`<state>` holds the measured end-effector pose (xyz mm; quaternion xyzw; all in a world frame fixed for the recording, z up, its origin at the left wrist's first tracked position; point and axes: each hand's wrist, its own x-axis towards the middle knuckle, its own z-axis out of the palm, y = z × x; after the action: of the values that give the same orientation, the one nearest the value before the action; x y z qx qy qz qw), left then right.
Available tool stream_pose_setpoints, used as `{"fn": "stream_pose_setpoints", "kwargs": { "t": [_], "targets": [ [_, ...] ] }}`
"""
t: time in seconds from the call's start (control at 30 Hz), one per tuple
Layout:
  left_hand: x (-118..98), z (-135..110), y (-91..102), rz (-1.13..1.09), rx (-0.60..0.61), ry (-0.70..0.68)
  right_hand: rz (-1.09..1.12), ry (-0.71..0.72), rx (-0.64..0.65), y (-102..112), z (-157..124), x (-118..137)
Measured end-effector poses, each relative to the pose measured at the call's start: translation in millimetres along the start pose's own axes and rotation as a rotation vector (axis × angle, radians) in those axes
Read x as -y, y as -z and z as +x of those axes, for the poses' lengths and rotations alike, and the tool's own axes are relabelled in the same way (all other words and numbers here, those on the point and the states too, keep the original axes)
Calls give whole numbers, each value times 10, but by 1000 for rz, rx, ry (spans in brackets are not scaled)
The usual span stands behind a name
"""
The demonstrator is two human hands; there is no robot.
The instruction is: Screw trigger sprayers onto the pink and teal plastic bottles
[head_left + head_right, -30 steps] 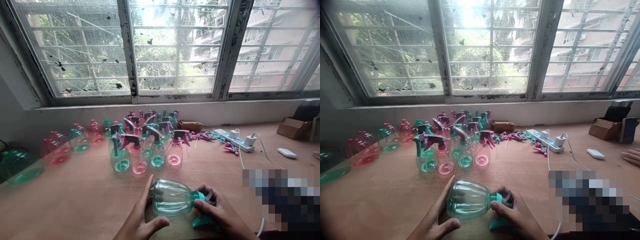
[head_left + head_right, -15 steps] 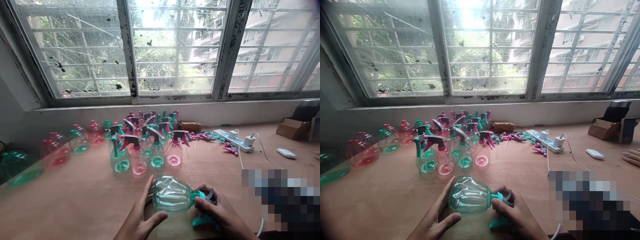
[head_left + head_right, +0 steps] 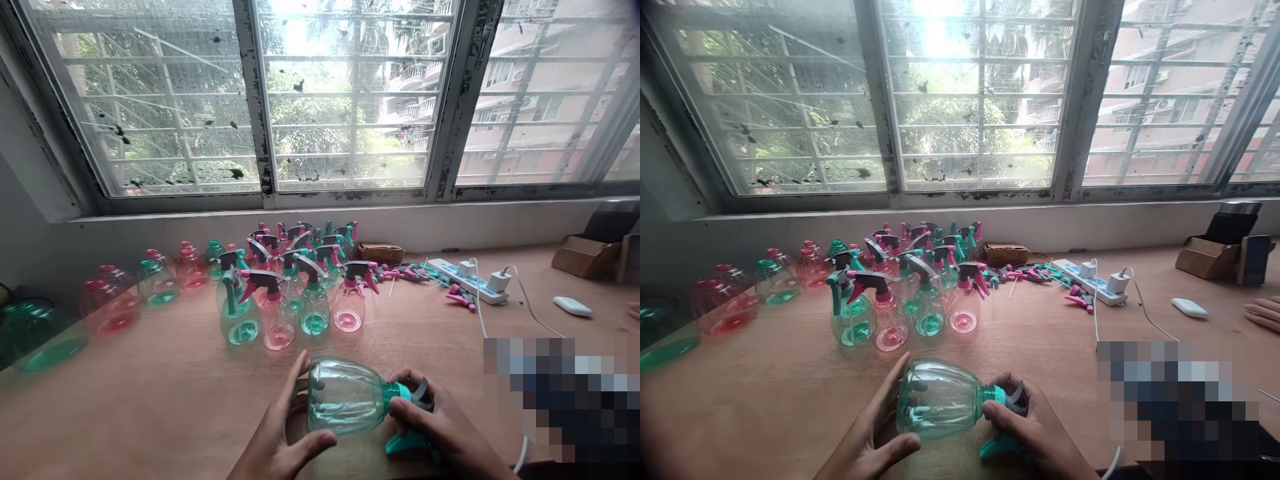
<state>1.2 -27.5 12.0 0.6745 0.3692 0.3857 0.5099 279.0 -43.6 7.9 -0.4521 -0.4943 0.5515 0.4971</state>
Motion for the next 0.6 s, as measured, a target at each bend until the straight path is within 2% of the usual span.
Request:
{"fn": "stream_pose_setpoints", "kwargs": {
  "t": [0.13, 0.3, 0.47, 0.6],
  "targets": [
    [-63, 12, -10, 22, 25, -6, 16, -9, 29, -2, -5, 10],
    [-44, 6, -40, -84, 61, -15, 102, 4, 39, -3, -3, 9],
    [21, -27, -48, -214, 6, 60, 36, 2, 56, 33, 9, -35],
    [-29, -12, -39, -253, 84, 67, 23, -1, 38, 53, 17, -58]
  ]
}}
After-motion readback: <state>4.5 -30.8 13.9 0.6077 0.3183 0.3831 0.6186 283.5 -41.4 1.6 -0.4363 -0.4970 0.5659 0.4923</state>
